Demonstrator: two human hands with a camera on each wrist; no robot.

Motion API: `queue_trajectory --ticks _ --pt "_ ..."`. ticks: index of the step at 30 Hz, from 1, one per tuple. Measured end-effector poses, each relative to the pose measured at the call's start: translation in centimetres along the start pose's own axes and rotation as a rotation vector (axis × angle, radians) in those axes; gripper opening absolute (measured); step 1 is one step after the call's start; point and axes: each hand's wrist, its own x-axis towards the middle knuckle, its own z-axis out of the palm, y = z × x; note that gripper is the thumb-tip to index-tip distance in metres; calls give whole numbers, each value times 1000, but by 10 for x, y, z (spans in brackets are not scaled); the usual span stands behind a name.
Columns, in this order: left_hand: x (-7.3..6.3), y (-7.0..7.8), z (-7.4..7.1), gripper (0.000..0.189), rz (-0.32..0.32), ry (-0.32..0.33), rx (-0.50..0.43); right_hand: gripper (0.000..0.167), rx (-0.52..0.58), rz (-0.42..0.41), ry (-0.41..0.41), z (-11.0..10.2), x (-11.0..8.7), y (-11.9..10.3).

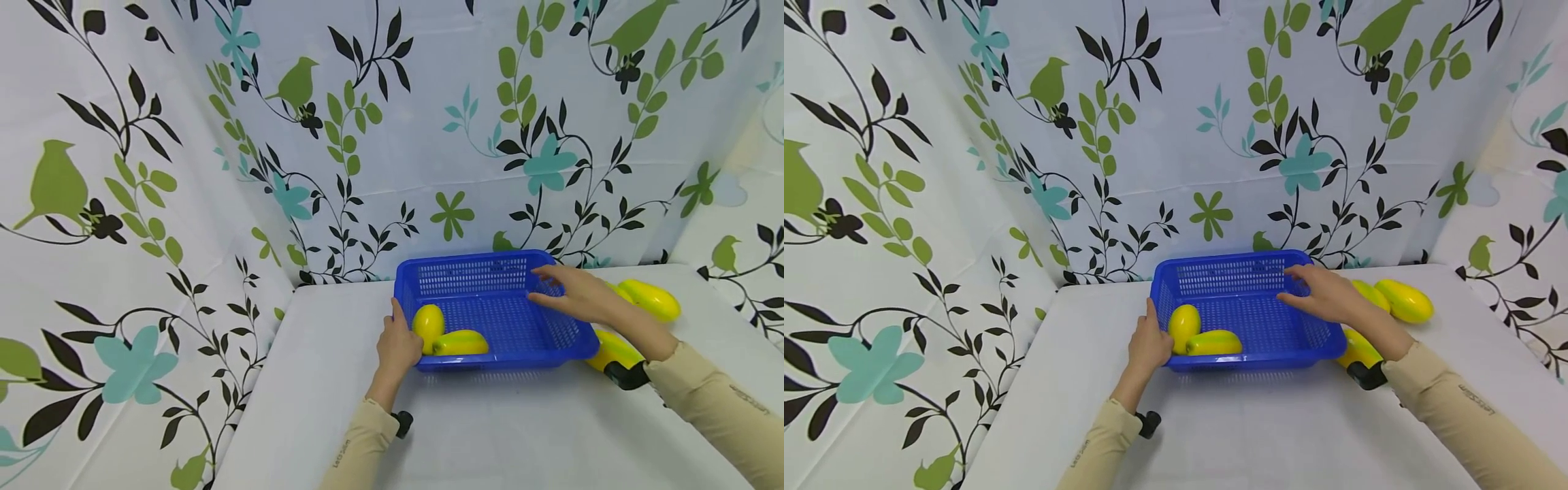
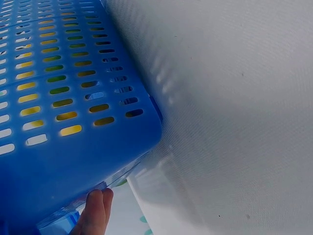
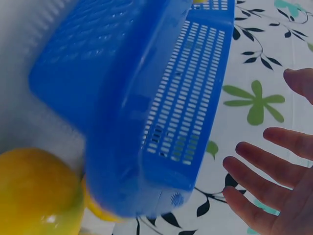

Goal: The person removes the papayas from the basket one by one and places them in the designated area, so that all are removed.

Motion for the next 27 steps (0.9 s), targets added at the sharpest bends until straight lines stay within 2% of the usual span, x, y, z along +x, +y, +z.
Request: queue_trajectory --ticks 14,27 --pt "-2 2 0 89 6 24 12 59 137 -56 -80 19 53 -25" --pt "-2 2 0 88 2 18 13 62 178 -47 -186 53 82 -36"
